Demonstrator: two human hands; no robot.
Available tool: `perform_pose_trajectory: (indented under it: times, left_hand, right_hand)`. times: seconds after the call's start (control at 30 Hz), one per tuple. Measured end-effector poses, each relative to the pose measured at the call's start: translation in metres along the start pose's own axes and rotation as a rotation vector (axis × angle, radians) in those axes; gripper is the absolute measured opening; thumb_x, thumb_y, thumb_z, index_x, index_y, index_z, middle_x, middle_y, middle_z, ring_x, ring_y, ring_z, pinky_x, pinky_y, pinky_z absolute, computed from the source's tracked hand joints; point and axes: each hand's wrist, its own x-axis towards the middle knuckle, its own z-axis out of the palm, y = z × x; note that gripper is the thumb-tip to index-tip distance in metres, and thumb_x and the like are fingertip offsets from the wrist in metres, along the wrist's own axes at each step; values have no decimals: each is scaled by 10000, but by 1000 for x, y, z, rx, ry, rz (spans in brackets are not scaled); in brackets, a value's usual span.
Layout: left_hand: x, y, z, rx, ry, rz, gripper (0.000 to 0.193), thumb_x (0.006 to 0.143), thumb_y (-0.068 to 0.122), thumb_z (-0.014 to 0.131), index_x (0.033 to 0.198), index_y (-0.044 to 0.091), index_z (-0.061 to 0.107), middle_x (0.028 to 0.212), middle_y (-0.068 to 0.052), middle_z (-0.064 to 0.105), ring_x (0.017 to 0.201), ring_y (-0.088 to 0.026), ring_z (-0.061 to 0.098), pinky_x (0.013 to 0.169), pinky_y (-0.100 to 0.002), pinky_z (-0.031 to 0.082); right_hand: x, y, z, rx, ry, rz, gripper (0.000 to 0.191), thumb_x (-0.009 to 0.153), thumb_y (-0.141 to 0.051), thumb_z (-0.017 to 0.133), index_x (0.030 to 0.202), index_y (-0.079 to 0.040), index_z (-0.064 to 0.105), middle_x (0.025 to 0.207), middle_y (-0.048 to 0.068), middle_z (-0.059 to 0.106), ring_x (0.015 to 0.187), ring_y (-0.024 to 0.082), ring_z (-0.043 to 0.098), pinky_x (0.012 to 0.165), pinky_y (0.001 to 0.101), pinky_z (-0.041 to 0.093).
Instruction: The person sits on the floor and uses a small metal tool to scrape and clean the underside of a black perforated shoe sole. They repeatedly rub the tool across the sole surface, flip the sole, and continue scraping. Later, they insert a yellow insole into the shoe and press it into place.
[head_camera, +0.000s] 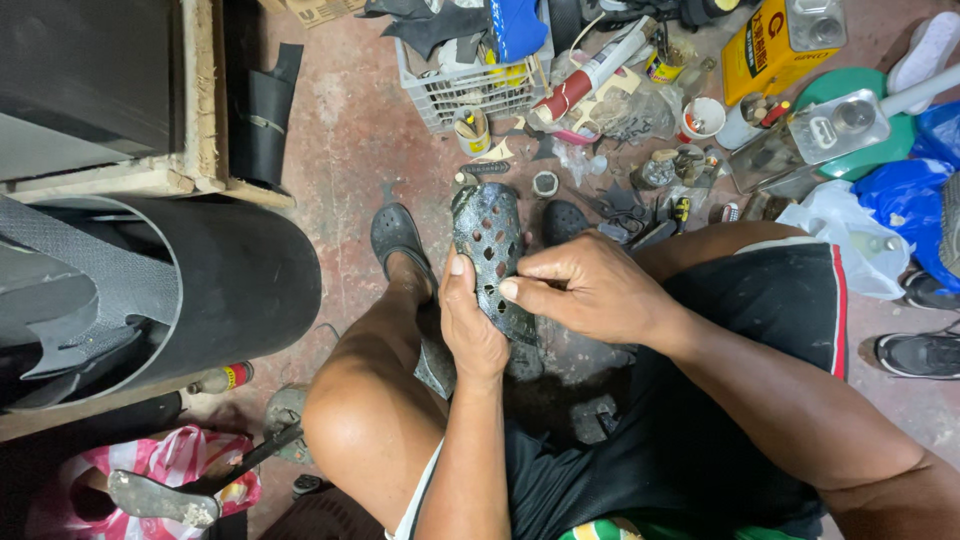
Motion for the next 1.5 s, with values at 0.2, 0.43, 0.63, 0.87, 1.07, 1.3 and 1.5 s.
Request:
perform_pose_trajectory:
  times: [0.2, 0.43, 0.63, 0.87, 1.07, 1.3, 1.5]
  left_hand:
    - [-2, 5, 2, 79, 58, 95, 587, 1083, 354, 304, 1428, -69, 520, 1334, -170, 627, 1233, -251, 591, 1113, -372, 428]
    - [-2, 17, 6, 328, 55, 338, 635, 1105, 398, 272, 1441, -87, 506, 1466, -213, 544, 1376, -319, 531, 1206, -407, 389]
    - [0, 20, 10, 532, 94, 514, 710, 1123, 477, 241, 1433, -87, 540, 1506, -245, 545, 1447, -376, 519, 1249, -456, 391]
    - [-3, 17, 9, 653, 91, 621, 738, 1130, 522, 222, 1420, -74, 547, 1482, -250, 568, 1364, -376, 546, 1204, -457, 417]
    - [-2, 13, 6, 642, 67, 642, 714, 1133, 513, 257, 1415, -77, 543, 1484, -259, 551, 1359, -387, 550, 1204, -469, 427]
    - [-4, 12, 11, 510, 88, 537, 704, 1134, 500, 268, 1452, -76, 519, 1497, -236, 540, 1377, -348, 542, 1208, -423, 417]
    - [-3, 10, 8, 174, 209, 204, 663, 1077, 427, 282, 1489, -70, 437, 1407, -170, 556, 1306, -268, 533, 1142, -376, 398]
  right_hand:
    - [-5, 10, -12, 494, 24, 66, 449, 1074, -273, 573, 687, -46, 591, 575, -25, 510, 531, 74, 421, 508, 317, 343]
    - [-2, -16, -2, 17, -48, -20, 320, 971, -285, 629, 770, -36, 639, 612, 81, 643, 537, 171, 610, 541, 341, 487]
    - [0, -20, 5, 84, -43, -25, 296, 972, -290, 608, 820, -45, 672, 645, 87, 688, 566, 194, 696, 555, 353, 507]
    - [0, -13, 9, 284, -159, 108, 378, 1006, -312, 579, 768, -28, 655, 567, 67, 563, 536, 66, 494, 502, 317, 443]
    - [0, -12, 6, 136, -62, -17, 352, 973, -296, 630, 775, -5, 628, 567, 122, 465, 526, 83, 402, 484, 347, 412]
    - [-3, -13, 5, 47, 12, -78, 309, 942, -289, 663, 762, -38, 660, 545, 125, 465, 439, 124, 372, 459, 361, 379]
    - [-13, -14, -4, 176, 50, -108, 410, 1004, -250, 629, 680, -28, 512, 552, 96, 420, 544, 89, 374, 484, 325, 378]
